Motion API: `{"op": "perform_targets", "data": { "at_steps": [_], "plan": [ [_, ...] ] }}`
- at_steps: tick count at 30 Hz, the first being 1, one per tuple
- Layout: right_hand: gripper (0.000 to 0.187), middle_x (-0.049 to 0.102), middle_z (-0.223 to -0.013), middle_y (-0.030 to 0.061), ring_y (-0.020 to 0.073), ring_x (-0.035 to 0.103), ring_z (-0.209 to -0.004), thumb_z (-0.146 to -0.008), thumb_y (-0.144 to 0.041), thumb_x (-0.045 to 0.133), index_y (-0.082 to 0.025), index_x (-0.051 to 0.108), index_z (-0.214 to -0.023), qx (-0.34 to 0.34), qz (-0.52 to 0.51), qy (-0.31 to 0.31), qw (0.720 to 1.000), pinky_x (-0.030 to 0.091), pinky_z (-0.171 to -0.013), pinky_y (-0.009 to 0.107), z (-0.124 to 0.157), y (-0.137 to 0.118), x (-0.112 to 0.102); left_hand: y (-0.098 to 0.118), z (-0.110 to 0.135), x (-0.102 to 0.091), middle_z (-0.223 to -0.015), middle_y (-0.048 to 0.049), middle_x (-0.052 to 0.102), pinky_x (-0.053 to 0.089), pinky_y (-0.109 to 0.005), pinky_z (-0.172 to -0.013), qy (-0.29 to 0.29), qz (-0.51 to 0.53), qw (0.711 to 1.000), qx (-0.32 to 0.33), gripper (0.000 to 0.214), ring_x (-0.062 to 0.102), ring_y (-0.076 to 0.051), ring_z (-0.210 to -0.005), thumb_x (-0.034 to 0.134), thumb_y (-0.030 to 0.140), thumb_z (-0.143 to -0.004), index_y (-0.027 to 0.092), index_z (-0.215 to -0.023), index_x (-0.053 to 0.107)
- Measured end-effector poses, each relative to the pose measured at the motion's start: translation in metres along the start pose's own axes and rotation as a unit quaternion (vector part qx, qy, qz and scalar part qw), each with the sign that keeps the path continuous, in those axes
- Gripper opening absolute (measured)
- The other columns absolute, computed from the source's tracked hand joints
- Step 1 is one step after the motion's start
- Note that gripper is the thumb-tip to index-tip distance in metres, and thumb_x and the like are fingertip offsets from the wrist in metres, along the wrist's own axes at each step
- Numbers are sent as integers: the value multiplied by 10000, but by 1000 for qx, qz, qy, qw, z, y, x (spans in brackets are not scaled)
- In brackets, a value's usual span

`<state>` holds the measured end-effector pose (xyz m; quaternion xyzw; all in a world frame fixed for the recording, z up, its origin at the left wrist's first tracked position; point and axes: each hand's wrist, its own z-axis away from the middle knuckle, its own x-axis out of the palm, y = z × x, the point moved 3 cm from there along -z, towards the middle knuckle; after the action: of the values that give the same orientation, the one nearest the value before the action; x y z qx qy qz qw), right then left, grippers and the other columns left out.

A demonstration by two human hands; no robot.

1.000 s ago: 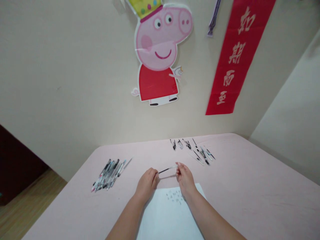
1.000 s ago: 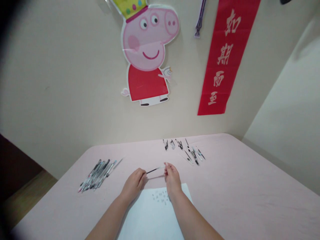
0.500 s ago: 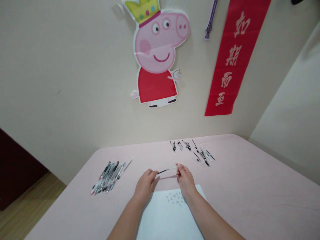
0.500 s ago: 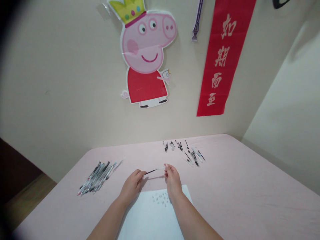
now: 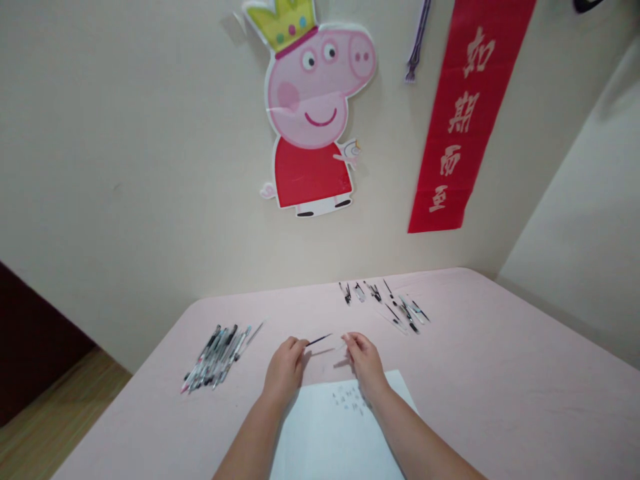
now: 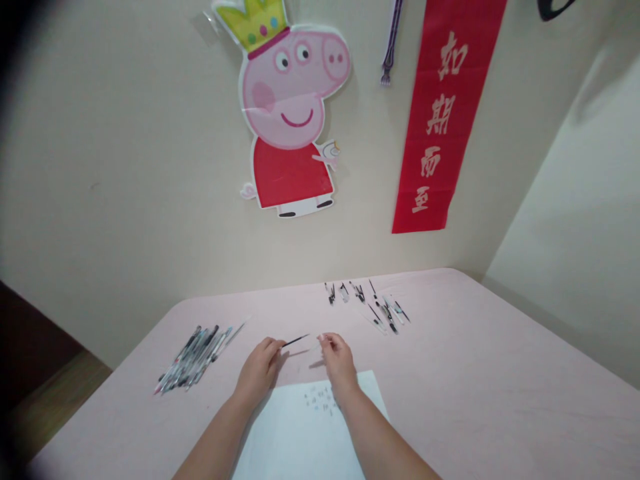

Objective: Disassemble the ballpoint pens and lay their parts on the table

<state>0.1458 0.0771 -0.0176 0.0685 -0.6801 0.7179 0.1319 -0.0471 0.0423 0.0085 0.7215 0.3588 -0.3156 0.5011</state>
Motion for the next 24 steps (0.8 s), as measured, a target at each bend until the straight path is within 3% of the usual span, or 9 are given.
{"op": "perform_targets", "data": {
  "at_steps": [2,4,7,12,18,24],
  "plan": [
    [441,592,-576,2,90,453,-455,-623,-528,729,-151,719,-852,12,-4,-33,999,320,-389,202,4,-3,7,2,0,-1,-970,-66,596,447,-311,-799,5,22,1000,6,268,567,-190,-897,400,202,-875,223,-1045,606],
    [452,674,-775,63,103,518,-523,-603,-519,747,-157,736,-874,22,-19,-72,997,360,-403,201,8,-8,13,6,1,-2,-963,-64,597,450,-302,-791,4,40,999,14,271,570,-184,-887,400,187,-868,219,-1047,601],
    [431,681,-966,92,114,559,-579,-577,-510,764,-175,751,-848,33,-33,-108,993,376,-410,200,11,-13,18,11,1,-3,-946,-62,596,452,-288,-779,-8,53,998,25,280,571,-176,-867,392,177,-866,212,-1050,600],
    [504,617,-561,16,84,464,-453,-608,-517,746,-157,739,-960,49,-26,-92,994,332,-413,191,7,-12,11,12,1,-2,-942,-53,593,447,-274,-769,-18,48,998,21,296,571,-167,-849,397,142,-849,223,-1048,601],
    [482,569,-551,-2,67,427,-418,-634,-521,723,-143,739,-932,27,-21,-13,999,286,-384,186,-1,-3,1,4,0,0,-968,-63,596,439,-291,-777,-3,8,1000,-4,272,574,-180,-872,388,202,-887,223,-1044,609],
    [452,587,-480,7,88,449,-367,-620,-506,713,-122,733,-857,19,66,-57,996,269,-342,190,1,11,9,0,0,3,-916,-59,587,425,-289,-782,-5,-46,999,-14,266,570,-177,-862,393,228,-903,221,-1012,635]
  ]
}}
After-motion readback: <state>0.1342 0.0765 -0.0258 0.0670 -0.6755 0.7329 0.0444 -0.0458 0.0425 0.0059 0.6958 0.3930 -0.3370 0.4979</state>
